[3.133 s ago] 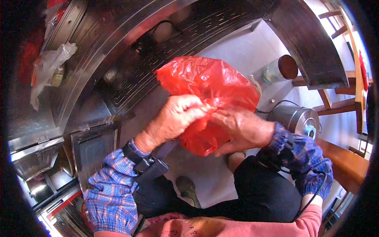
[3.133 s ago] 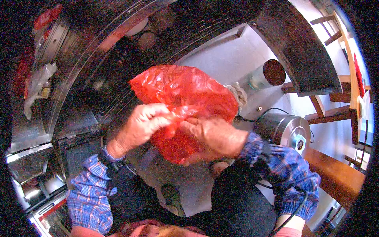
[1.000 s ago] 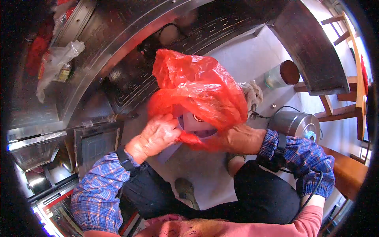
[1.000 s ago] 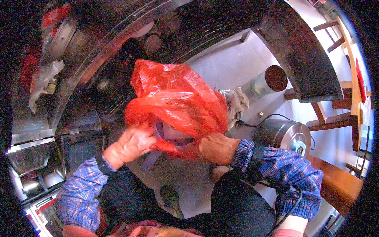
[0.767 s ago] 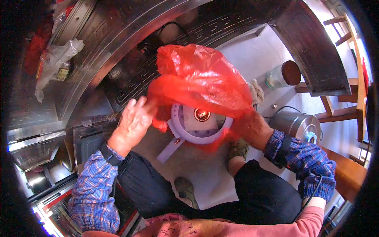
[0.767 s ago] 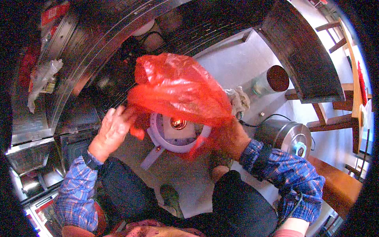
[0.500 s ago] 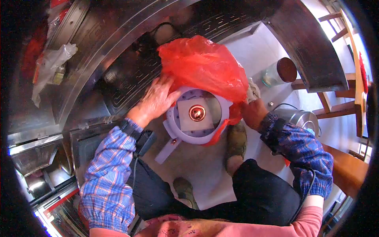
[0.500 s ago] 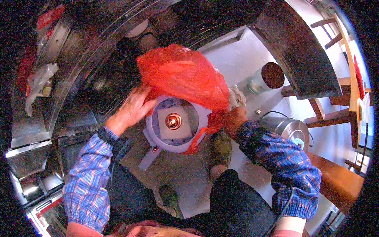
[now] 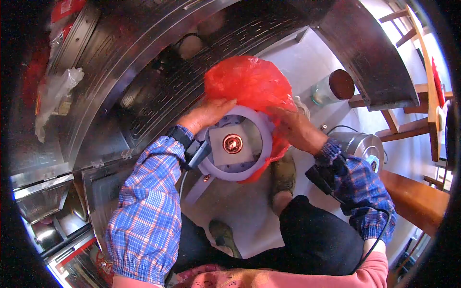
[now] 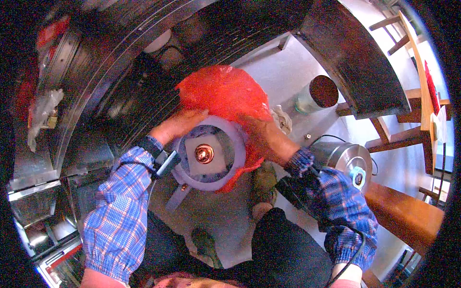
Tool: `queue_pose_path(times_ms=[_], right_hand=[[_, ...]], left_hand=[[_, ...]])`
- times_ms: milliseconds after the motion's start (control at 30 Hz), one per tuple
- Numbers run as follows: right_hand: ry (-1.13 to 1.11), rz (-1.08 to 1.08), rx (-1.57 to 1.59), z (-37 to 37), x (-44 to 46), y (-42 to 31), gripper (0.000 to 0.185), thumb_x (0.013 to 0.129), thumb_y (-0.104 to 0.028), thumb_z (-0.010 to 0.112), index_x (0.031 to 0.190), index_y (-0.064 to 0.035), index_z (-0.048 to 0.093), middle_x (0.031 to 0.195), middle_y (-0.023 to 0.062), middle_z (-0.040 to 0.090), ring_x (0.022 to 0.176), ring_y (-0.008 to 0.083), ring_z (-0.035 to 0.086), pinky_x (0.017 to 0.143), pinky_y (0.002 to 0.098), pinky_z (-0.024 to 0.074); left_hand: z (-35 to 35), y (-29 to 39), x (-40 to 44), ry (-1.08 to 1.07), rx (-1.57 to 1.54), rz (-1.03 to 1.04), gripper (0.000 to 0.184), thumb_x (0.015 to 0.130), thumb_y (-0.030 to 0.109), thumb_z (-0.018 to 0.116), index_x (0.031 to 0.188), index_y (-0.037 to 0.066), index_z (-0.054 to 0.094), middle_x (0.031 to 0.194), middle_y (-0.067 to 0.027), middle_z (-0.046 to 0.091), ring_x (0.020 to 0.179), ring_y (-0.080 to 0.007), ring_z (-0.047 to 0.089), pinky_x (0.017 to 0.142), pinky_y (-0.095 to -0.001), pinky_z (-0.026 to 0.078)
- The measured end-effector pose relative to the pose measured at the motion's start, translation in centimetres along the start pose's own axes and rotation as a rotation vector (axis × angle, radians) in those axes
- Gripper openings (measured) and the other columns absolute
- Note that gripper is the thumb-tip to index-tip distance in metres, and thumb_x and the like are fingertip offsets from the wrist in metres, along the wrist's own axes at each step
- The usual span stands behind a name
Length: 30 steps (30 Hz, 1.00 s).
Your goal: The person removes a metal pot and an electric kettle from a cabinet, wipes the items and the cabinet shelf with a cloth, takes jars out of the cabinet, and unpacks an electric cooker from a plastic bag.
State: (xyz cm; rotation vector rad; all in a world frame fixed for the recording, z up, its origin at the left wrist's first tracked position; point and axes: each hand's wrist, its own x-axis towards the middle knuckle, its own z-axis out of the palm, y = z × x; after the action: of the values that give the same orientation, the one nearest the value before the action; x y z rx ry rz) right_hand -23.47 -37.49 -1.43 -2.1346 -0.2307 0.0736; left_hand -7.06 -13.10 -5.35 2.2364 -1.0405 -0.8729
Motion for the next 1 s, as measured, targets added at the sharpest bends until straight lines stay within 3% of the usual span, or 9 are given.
queue_pose_path(times_ms=[100,167,333,367,500,567,667,933,1000], right_hand=[[-0.030,0.194,0.012,1.0,0.1,3.9,0.056,0.085,0.001,0.055,0.139,-0.0056,0.045,0.129,0.0189,0.057,0.114,0.0338,0.058,0.097,0.0396,0.0475],[-0.076,-0.093,-0.364,3.1,-1.0,11.2,0.050,0.085,-0.002,0.058,0.135,-0.0059,0.050,0.125,0.0191,0.060,0.111,0.0319,0.061,0.093,0.0409,0.0495],[-0.263,0.234,-0.204,4.6,-0.9,10.7,0.034,0.085,-0.005,0.058,0.120,-0.0059,0.060,0.110,0.0179,0.066,0.105,0.0331,0.063,0.090,0.0423,0.0510],[-0.266,0.175,-0.242,4.9,-1.1,11.3,0.029,0.086,-0.007,0.059,0.115,-0.0058,0.063,0.104,0.0170,0.068,0.102,0.0338,0.063,0.088,0.0423,0.0517],[-0.394,0.415,-0.647,0.8,0.5,3.7,0.028,0.084,-0.010,0.063,0.112,-0.0057,0.064,0.097,0.0154,0.067,0.095,0.0359,0.065,0.082,0.0434,0.0535],[-0.080,0.043,-0.383,-0.4,0.8,0.1,0.032,0.082,-0.013,0.067,0.113,-0.0060,0.062,0.091,0.0136,0.066,0.087,0.0352,0.067,0.076,0.0441,0.0553],[-0.160,-0.181,-0.233,2.0,1.7,-4.8,0.036,0.086,-0.024,0.066,0.116,-0.0084,0.056,0.092,0.0164,0.067,0.081,0.0375,0.069,0.067,0.0489,0.0566],[-0.154,-0.414,-0.525,7.7,3.5,-4.0,0.020,0.085,-0.019,0.066,0.101,-0.0099,0.057,0.076,0.0071,0.061,0.059,0.0249,0.065,0.049,0.0357,0.0527],[-0.145,-0.437,-0.565,7.6,3.5,-4.1,0.018,0.087,-0.021,0.065,0.099,-0.0107,0.057,0.073,0.0054,0.060,0.056,0.0237,0.064,0.046,0.0349,0.0517]], left_hand=[[0.5,-1.0,0.3,-0.006,-0.265,-0.152,0.047,0.101,0.037,0.039,0.130,0.003,0.055,0.130,-0.0217,0.057,0.127,-0.0365,0.049,0.108,-0.0411,0.037],[1.0,-2.4,0.4,0.036,-0.388,-0.181,0.047,0.101,0.036,0.039,0.129,0.003,0.054,0.129,-0.0220,0.059,0.125,-0.0369,0.050,0.106,-0.0407,0.039],[0.1,-2.2,-2.2,0.038,0.400,0.003,0.031,0.096,0.024,0.051,0.117,0.004,0.058,0.112,-0.0187,0.065,0.104,-0.0364,0.061,0.089,-0.0452,0.048],[0.6,-3.2,-3.1,0.306,0.287,0.187,0.031,0.091,0.019,0.057,0.119,0.005,0.058,0.107,-0.0168,0.065,0.097,-0.0371,0.061,0.085,-0.0469,0.047],[-0.5,1.6,-6.8,0.357,0.424,0.121,0.038,0.090,0.017,0.060,0.125,0.004,0.058,0.119,-0.0175,0.061,0.109,-0.0383,0.055,0.094,-0.0452,0.046],[0.2,0.7,-7.9,0.322,0.241,0.056,0.038,0.093,0.018,0.058,0.128,0.003,0.057,0.121,-0.0176,0.061,0.111,-0.0374,0.056,0.096,-0.0433,0.046],[0.4,-0.4,-8.4,0.204,-0.068,-0.141,0.040,0.097,0.022,0.054,0.132,0.002,0.053,0.125,-0.0181,0.061,0.115,-0.0337,0.057,0.099,-0.0398,0.045],[0.6,-2.3,-10.4,0.122,-0.183,-0.273,0.049,0.102,0.034,0.048,0.138,0.000,0.048,0.127,-0.0183,0.062,0.117,-0.0245,0.058,0.099,-0.0357,0.046],[1.1,-3.3,-11.2,0.162,-0.255,-0.233,0.053,0.101,0.045,0.045,0.132,0.003,0.053,0.123,-0.0192,0.063,0.107,-0.0361,0.063,0.089,-0.0407,0.051]])
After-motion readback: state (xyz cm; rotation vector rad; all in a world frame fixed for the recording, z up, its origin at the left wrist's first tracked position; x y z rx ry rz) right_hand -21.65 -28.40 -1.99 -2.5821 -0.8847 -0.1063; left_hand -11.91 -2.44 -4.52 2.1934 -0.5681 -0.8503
